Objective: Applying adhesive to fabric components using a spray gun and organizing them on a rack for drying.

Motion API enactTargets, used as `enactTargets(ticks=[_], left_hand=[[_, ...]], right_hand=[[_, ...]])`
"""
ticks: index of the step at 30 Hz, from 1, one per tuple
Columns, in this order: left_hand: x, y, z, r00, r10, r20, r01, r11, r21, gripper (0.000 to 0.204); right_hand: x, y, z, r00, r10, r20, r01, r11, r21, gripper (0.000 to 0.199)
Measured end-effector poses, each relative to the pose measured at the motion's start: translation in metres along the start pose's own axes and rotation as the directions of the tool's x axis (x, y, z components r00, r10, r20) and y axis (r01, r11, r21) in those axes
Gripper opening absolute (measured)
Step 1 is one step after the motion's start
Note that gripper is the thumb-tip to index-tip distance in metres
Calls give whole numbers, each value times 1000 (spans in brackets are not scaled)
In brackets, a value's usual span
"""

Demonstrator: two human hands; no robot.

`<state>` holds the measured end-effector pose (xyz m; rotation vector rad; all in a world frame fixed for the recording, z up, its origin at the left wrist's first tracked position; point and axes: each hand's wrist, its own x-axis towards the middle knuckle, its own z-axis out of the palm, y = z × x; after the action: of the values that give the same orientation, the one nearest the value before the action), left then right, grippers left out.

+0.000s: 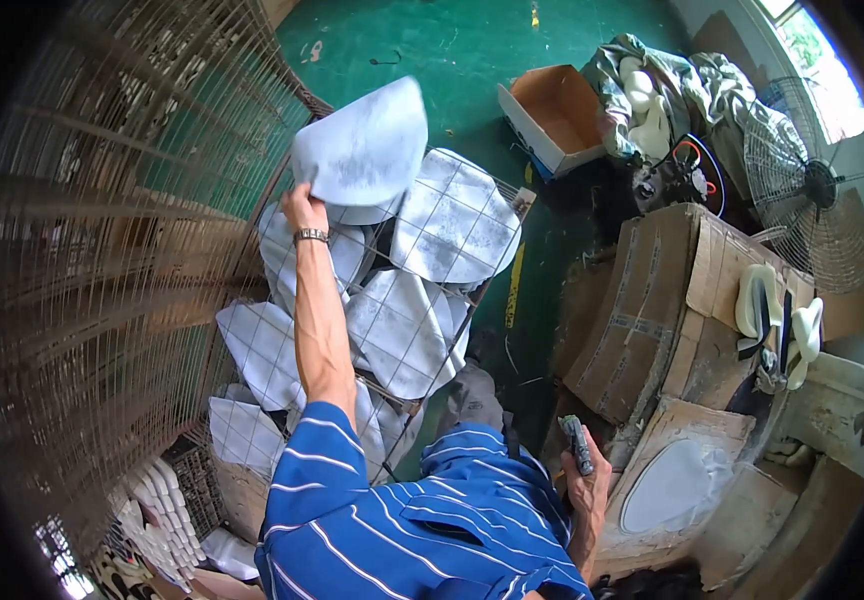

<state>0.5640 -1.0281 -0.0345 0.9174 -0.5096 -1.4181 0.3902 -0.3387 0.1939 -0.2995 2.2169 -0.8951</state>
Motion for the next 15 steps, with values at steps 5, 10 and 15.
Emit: enactTargets(ticks=[5, 10, 15], left_hand=[[1, -100, -57, 908, -6, -420, 127, 957, 262, 67], [103, -57, -109, 877, -367, 309, 24, 676, 736, 43], [45, -101, -89, 752, -628, 201, 35, 342, 939, 47]], right_hand=[[10, -6, 4, 990, 119, -71, -122, 992, -33, 56], [20, 4, -14, 995, 68, -79, -64, 996, 55, 52], [28, 63, 2, 970, -37, -238, 32, 999, -28, 57]])
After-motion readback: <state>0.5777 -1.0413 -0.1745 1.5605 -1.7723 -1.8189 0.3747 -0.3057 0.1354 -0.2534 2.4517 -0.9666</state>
